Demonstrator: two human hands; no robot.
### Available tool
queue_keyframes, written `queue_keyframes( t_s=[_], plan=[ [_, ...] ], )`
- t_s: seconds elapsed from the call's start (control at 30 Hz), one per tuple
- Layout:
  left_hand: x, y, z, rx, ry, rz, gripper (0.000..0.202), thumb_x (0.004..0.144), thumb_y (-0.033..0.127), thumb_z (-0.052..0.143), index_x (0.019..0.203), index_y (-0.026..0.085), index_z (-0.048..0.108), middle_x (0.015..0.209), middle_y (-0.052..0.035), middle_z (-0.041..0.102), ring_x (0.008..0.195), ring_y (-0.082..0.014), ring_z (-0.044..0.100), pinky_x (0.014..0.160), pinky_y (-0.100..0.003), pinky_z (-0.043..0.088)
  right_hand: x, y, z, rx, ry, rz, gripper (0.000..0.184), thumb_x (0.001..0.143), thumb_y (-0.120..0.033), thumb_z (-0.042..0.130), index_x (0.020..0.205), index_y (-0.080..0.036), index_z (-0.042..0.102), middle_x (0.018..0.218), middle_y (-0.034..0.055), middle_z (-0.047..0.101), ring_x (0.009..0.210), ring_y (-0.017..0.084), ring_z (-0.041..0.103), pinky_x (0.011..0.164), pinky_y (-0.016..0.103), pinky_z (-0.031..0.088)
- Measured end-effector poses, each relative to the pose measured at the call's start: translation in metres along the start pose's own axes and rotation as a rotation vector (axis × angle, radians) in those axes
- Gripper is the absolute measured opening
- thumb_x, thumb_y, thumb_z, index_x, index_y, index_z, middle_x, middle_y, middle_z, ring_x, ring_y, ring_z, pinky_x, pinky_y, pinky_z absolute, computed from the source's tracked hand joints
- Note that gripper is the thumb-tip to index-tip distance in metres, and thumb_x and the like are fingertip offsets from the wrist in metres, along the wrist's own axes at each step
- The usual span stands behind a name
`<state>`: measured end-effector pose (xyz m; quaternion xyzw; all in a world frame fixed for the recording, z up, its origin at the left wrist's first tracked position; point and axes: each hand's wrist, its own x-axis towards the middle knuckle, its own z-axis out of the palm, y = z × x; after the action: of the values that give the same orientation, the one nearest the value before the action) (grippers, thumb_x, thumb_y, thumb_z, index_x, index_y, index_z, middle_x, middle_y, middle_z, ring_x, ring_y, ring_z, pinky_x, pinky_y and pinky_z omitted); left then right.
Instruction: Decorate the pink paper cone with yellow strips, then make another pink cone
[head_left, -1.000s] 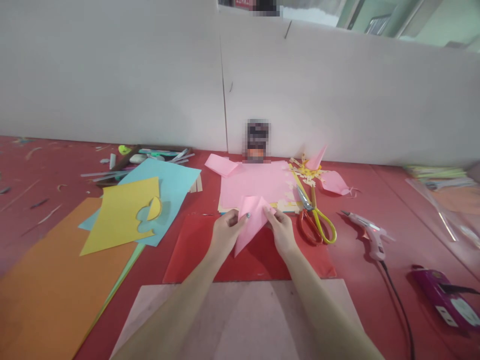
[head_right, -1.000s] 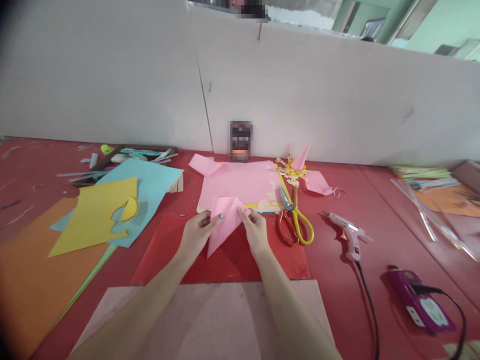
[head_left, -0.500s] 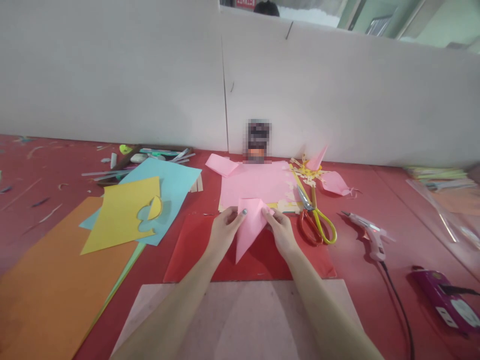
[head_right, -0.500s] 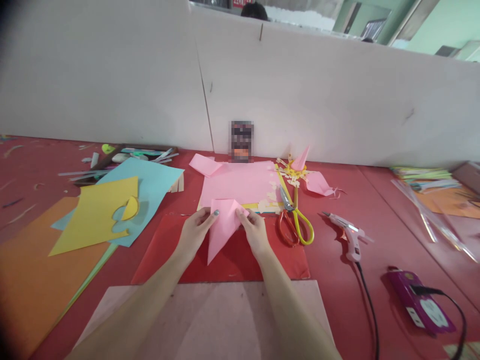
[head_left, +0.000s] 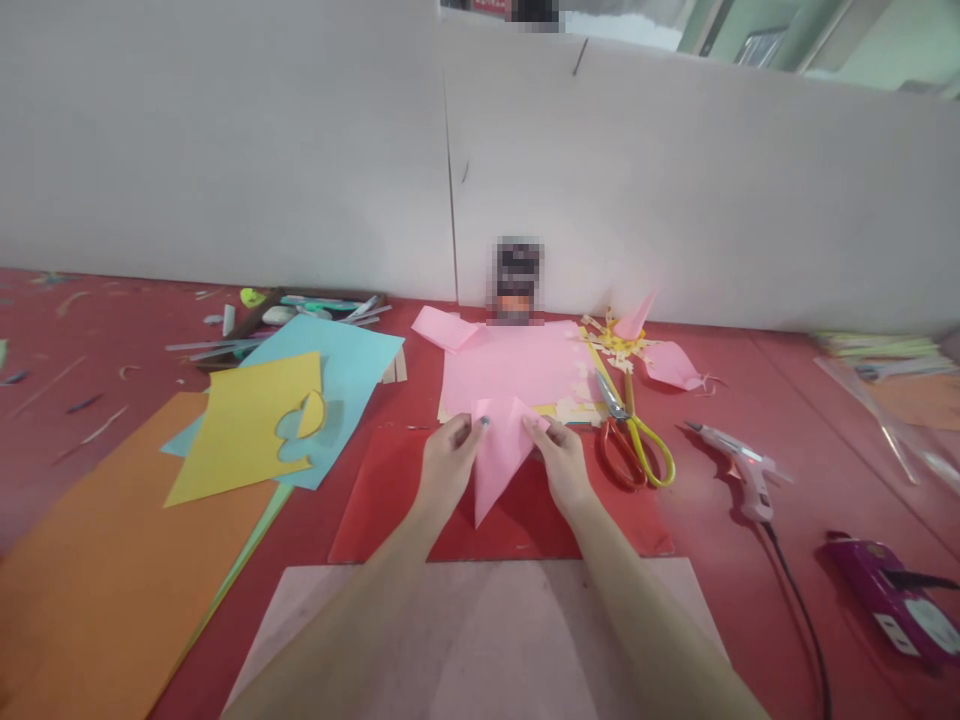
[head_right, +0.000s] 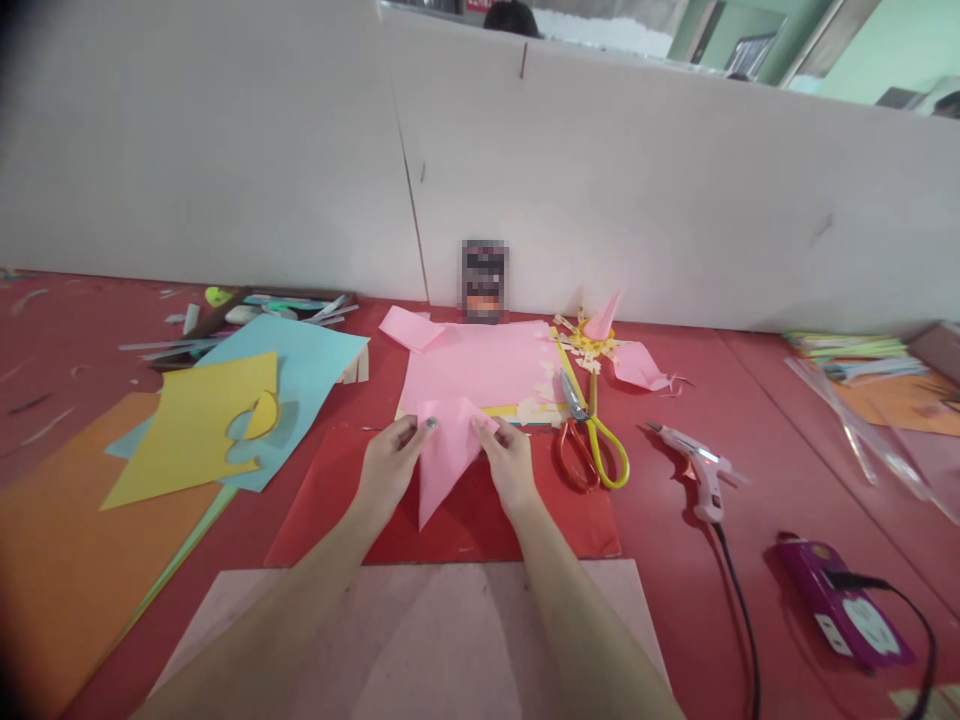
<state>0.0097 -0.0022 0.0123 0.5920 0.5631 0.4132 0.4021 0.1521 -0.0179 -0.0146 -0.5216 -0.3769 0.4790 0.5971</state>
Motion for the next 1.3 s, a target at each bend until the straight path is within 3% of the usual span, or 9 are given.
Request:
queue_keyframes(
  t_s=[0.17,0.27,0.37,0.47,0.63,0.83,1.07,1.3],
  plan=[
    [0.0,-0.003,0.001,-0.011,-0.011,-0.004,0.036,0.077,0.043,0.048,0.055,0.018,0.034,0.053,0.0043,0.027,0.049,-0.0083,0.028,0.047,-0.02,0.023,-0.002,-0.003,-0.001,-0.039,-0.015,0.003,0.03,0.071,-0.043,0.057,0.057,-0.018,0.051,0.053,-0.0038,0.043,0.048,0.01,0.041,0.045,0.022,0.038],
    [0.002,-0.004,0.001,-0.034,-0.031,-0.018,0.03,0.076,0.041,0.049,0.058,0.018,0.044,0.055,0.0035,0.038,0.052,-0.0088,0.038,0.048,-0.019,0.029,-0.001,-0.004,-0.001,-0.05,-0.003,0.02,0.03,0.07,-0.046,0.057,0.058,-0.018,0.052,0.051,-0.0042,0.042,0.045,0.009,0.04,0.04,0.022,0.038],
    [0.004,-0.004,0.001,-0.117,-0.112,-0.058,0.021,0.074,0.039,0.052,0.073,0.017,0.055,0.069,-0.0003,0.056,0.064,-0.0127,0.053,0.055,-0.02,0.039,0.0,-0.006,-0.001,-0.035,-0.002,0.038,0.031,0.068,-0.047,0.058,0.059,-0.019,0.054,0.051,-0.0043,0.044,0.045,0.01,0.041,0.039,0.023,0.038],
    [0.006,-0.005,0.002,-0.212,-0.224,-0.075,0.022,0.07,0.034,0.057,0.085,0.017,0.057,0.087,-0.0048,0.063,0.079,-0.018,0.059,0.066,-0.025,0.046,0.001,-0.007,-0.004,-0.057,0.004,0.039,0.031,0.067,-0.048,0.058,0.058,-0.019,0.054,0.049,-0.0043,0.046,0.043,0.011,0.042,0.039,0.025,0.038],
    [0.006,-0.01,0.002,-0.224,-0.256,-0.034,0.031,0.069,0.029,0.058,0.097,0.016,0.057,0.097,-0.0072,0.064,0.09,-0.0216,0.06,0.074,-0.03,0.048,0.001,-0.006,-0.006,-0.106,-0.006,0.014,0.03,0.07,-0.046,0.057,0.06,-0.018,0.054,0.049,-0.0047,0.045,0.041,0.01,0.042,0.038,0.024,0.039],
    [0.006,-0.009,0.002,-0.195,-0.257,-0.011,0.029,0.07,0.028,0.057,0.096,0.016,0.057,0.098,-0.0064,0.064,0.089,-0.0214,0.061,0.074,-0.03,0.049,0.003,-0.006,-0.006,-0.033,-0.031,0.037,0.027,0.068,-0.044,0.061,0.073,-0.018,0.059,0.053,-0.0049,0.049,0.044,0.01,0.045,0.04,0.023,0.041],
    [0.005,-0.007,0.002,-0.186,-0.227,-0.032,0.028,0.071,0.029,0.057,0.096,0.017,0.061,0.095,-0.0052,0.066,0.086,-0.0207,0.061,0.072,-0.027,0.048,0.003,-0.006,-0.006,-0.017,-0.072,0.013,0.026,0.068,-0.042,0.062,0.063,-0.018,0.056,0.051,-0.0048,0.048,0.041,0.009,0.044,0.036,0.022,0.04],
    [0.003,-0.001,-0.002,-0.131,-0.139,-0.074,0.027,0.072,0.037,0.057,0.091,0.018,0.062,0.084,-0.0045,0.066,0.079,-0.0189,0.061,0.064,-0.025,0.047,0.0,-0.006,-0.003,0.095,-0.154,0.058,0.034,0.071,-0.047,0.058,0.089,-0.018,0.061,0.069,0.0002,0.059,0.052,0.011,0.05,0.038,0.02,0.04]
  ],
)
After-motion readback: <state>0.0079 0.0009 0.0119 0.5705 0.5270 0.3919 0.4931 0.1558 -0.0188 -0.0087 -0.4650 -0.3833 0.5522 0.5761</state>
